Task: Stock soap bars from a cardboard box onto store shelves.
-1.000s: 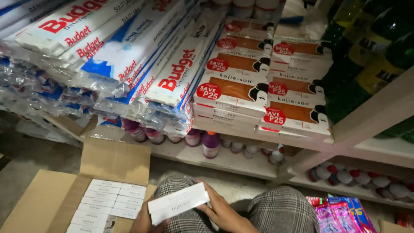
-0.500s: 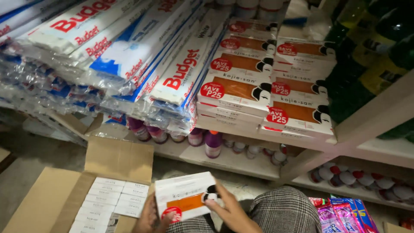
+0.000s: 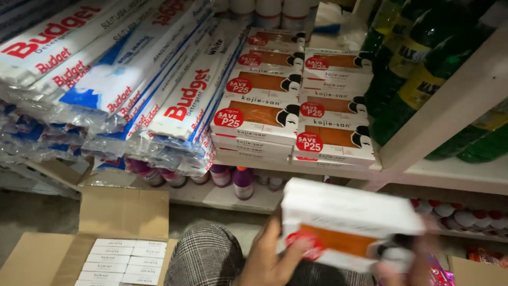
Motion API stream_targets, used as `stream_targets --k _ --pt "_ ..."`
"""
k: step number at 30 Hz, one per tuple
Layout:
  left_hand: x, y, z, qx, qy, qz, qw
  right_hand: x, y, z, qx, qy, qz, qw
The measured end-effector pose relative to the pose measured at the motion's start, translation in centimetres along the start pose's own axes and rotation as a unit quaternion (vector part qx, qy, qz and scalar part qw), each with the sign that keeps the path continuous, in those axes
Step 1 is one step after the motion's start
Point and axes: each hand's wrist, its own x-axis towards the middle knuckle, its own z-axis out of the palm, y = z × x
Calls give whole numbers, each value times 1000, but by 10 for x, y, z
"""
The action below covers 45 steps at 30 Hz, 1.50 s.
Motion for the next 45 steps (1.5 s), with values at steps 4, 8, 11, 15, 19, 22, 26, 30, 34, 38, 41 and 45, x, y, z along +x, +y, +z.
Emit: stream_targets --k 4,8,11,15,19,22,26,30,34,38,41,45 --pt "85 67 8 56 -72 168 982 152 -96 -57 -27 32 -55 998" --pt "195 86 7 211 -66 89 971 267 -163 -40 -52 59 -111 991" --pt "249 53 1 99 -110 161 976 316 -214 21 -68 88 -162 980" --pt "279 22 -4 196 -3 276 941 344 -209 55 -196 108 -259 939" --pt "284 22 -3 333 -88 280 896 358 -195 68 -165 100 -148 970" --pt "278 31 3 409 -163 214 872 370 -180 66 -111 83 -76 987" --pt "269 47 13 537 -126 215 806 385 -139 51 -151 43 -84 984" --pt "287 28 22 570 -138 176 791 398 -118 48 -218 24 -76 973" --pt "302 7 31 602 -107 223 759 395 -127 55 -323 1 -4 946" --pt "308 -1 39 667 -119 213 704 388 -144 62 -346 -31 46 936" --pt "311 -6 41 638 -82 247 725 379 -134 56 -231 -50 7 972" --pt "310 -9 43 662 -106 220 709 364 -166 69 -240 -52 46 968"
